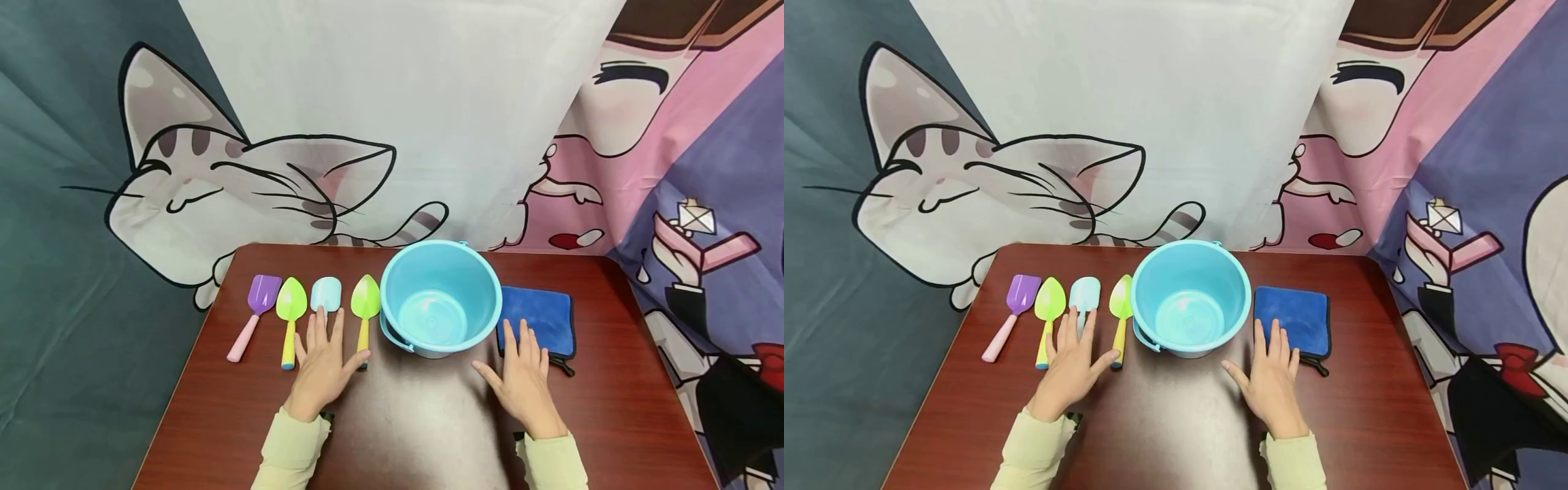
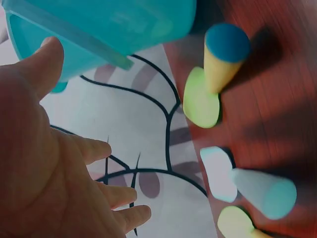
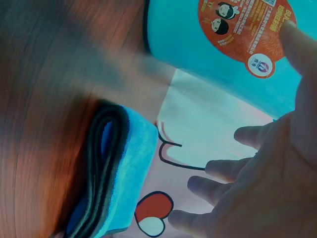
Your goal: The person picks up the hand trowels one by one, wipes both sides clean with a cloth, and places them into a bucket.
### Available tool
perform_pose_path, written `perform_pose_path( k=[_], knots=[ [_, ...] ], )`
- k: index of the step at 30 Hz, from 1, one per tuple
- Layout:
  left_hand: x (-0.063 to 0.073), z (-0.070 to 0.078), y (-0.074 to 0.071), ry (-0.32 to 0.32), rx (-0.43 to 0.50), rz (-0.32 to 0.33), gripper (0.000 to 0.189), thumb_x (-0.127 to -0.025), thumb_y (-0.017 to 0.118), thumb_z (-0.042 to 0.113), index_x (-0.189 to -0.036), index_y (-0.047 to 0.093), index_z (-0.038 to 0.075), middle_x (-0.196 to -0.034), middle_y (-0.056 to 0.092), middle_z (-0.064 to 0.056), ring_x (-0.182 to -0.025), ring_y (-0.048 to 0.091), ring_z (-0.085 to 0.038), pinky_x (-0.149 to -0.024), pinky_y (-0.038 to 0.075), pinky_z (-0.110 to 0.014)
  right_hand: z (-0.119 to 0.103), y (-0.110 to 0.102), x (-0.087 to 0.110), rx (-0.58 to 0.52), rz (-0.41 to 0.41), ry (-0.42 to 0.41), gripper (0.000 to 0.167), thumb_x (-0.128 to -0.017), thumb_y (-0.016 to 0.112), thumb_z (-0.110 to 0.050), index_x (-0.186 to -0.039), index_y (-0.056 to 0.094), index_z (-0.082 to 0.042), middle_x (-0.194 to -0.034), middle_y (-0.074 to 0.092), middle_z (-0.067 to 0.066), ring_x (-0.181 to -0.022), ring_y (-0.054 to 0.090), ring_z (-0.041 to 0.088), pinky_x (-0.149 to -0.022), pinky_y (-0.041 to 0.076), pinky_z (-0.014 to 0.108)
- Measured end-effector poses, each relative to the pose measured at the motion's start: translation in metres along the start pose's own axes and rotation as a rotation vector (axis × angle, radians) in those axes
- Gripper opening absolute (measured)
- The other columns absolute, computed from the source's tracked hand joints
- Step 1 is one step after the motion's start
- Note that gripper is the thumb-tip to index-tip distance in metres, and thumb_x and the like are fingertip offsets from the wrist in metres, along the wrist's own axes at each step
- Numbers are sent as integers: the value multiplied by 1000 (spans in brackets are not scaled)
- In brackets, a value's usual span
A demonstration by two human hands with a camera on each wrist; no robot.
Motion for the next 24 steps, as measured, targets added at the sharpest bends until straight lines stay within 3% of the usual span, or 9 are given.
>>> perform_pose_path(
  k=[7, 18, 24],
  knots=[
    [-4, -23, -12, -49, 36, 0, 92, -95, 62, 54, -160, 20, 4, -163, 2, -30, -149, 0, -49, -108, -6, -74, 7, -7, 0, -7, 65, -18, 92, -94, 68, -46, -158, 20, 0, -161, 9, 33, -144, 12, 55, -107, 11, 74],
    [-1, -63, -28, -137, -9, -28, 93, -97, 55, 58, -159, 18, -1, -162, -3, -32, -147, 0, -53, -105, -6, -77, 17, -16, -2, -4, 107, -6, 87, -95, 68, -41, -156, 23, 3, -158, 15, 35, -140, 17, 58, -105, 14, 75],
    [3, -78, -36, -165, -7, -10, 79, -102, 53, 46, -157, 22, -2, -160, 2, -36, -146, 3, -55, -105, -5, -77, 25, -19, -5, -16, 127, 4, 86, -96, 67, -40, -156, 23, 4, -156, 17, 38, -140, 18, 59, -105, 14, 75]
  ],
)
Point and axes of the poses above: each hand's wrist, its own x-axis away from the middle knuckle, its own y-axis out of the palm, z = x × y, the point moved 10 cm from there along -x, towards the middle knuckle
